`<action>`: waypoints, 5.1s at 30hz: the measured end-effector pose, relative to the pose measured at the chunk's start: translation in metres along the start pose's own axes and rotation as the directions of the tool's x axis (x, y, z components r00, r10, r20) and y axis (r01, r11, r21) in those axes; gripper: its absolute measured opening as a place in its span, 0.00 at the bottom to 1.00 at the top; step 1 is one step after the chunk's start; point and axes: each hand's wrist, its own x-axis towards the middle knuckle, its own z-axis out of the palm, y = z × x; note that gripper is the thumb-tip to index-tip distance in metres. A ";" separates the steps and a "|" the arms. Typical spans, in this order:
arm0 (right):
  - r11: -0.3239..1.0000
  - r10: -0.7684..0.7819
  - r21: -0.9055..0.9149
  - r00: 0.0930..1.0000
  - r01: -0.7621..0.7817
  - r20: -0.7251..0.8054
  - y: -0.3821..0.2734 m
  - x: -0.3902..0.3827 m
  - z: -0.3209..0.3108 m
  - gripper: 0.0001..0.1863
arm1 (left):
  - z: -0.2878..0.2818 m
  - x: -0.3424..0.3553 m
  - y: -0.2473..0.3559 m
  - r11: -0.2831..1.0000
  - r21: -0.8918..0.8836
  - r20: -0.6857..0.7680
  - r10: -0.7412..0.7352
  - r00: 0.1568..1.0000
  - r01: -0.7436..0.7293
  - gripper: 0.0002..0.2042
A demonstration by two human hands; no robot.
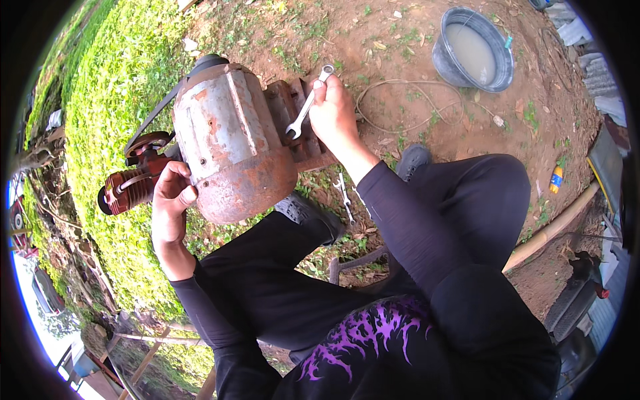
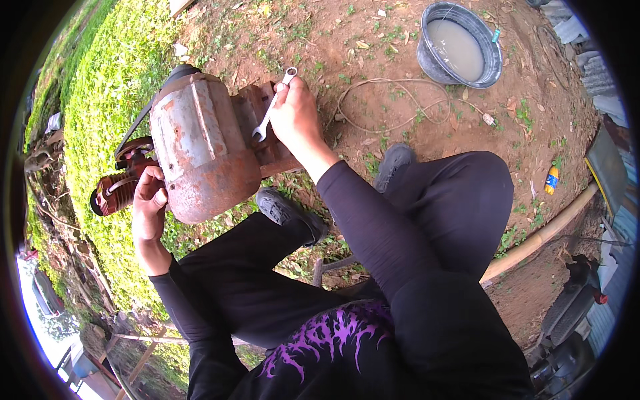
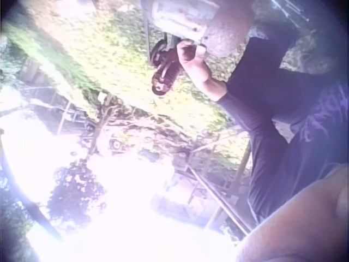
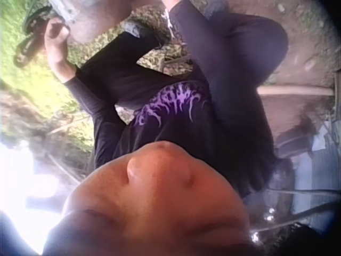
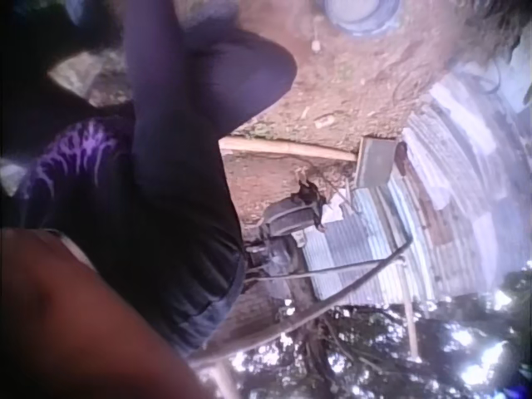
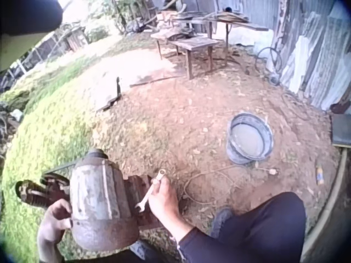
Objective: The person uses a wrench to loosen and tighten bolts on an air compressor and its electric motor. They handle the bolts and use the wrench while working on the equipment placed on the ground in an outdoor workspace.
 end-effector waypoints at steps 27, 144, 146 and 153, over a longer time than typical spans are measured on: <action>1.000 -0.013 0.007 0.998 0.014 -0.067 0.007 -0.009 -0.006 0.11 | -0.001 -0.001 0.000 1.000 0.010 -0.004 0.000 1.000 0.001 0.22; 0.882 0.466 0.133 0.879 -0.452 -0.101 0.107 -0.107 -0.051 0.15 | -0.006 -0.001 -0.001 0.999 -0.029 0.004 -0.037 0.999 0.037 0.14; 0.923 0.386 0.092 0.903 -0.375 -0.188 0.176 -0.111 -0.035 0.15 | 0.001 0.010 0.001 0.997 -0.044 0.044 -0.054 0.998 0.056 0.14; 0.990 0.050 0.137 0.998 -0.043 -0.046 0.028 -0.106 -0.040 0.05 | -0.013 0.001 -0.009 1.000 0.012 0.052 -0.004 0.999 0.004 0.14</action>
